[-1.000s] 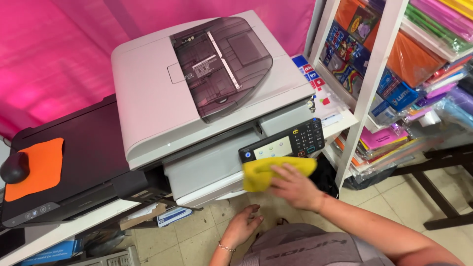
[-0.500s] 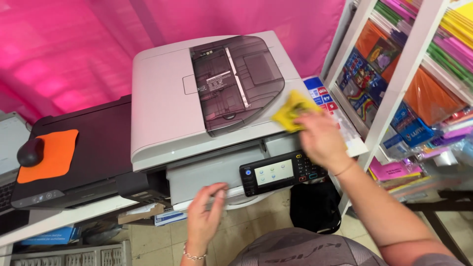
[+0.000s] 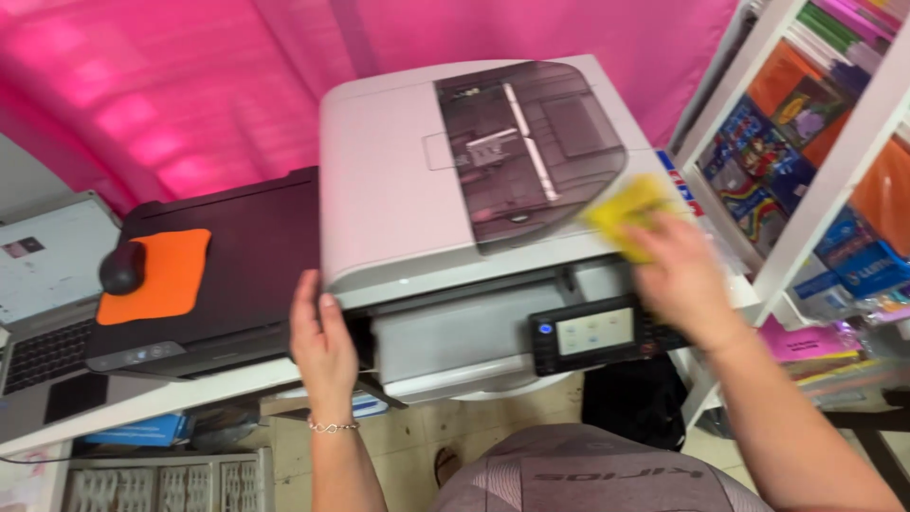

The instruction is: Cleaning a large office printer and scanner using a yellow cloth

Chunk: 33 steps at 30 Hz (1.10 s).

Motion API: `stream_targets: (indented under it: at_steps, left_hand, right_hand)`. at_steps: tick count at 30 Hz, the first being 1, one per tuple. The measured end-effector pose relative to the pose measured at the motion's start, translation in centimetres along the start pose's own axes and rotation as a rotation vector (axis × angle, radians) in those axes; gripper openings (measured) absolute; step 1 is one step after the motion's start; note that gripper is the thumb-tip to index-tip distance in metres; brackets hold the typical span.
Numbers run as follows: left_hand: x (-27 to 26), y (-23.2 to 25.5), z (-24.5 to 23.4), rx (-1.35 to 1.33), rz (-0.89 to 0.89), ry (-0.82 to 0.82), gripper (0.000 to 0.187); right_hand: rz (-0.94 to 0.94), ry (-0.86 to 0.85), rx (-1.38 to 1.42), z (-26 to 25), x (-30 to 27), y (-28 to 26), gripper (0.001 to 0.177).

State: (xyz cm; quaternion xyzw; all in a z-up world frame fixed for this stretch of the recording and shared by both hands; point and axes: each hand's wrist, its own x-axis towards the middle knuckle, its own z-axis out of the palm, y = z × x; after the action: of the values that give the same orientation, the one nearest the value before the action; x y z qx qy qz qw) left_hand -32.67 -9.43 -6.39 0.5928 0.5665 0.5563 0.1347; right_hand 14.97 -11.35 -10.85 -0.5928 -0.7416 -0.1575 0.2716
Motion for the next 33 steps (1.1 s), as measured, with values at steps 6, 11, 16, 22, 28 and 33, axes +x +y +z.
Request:
stream_targets:
  at_steps: [6, 11, 16, 22, 28, 33]
  left_hand:
    - [1.7, -3.8, -0.6, -0.171, -0.134, -0.118, 0.037]
    - [4.0, -5.1, -3.5, -0.270, -0.088, -0.317, 0.034]
    - [5.0, -7.0, -3.9, -0.574, -0.255, -0.471, 0.036]
    - [4.0, -7.6, -4.0, -0.562, -0.066, -0.476, 0.045]
    - [5.8, -11.5, -5.5, -0.960, -0.394, -0.554, 0.075]
    - [6.5, -13.2, -7.2, -0.948, -0.508, -0.617, 0.034]
  right_hand:
    - [0.062, -0.153, 0.144, -2.8, 2.5, -12.5, 0.056]
    - [0.018, 0.028, -0.453, -0.4, 7.5, -25.5, 0.015]
    - [0.077, -0.033, -0.561, 0.0, 8.6, -29.1, 0.009]
    - [-0.039, -0.120, -0.220, 2.0, 10.2, -38.0, 0.033]
    - [-0.445, -0.662, 0.714, -0.5, 10.9, -39.0, 0.016]
    - [0.073, -0.189, 0.359, -5.2, 5.3, -30.9, 0.068]
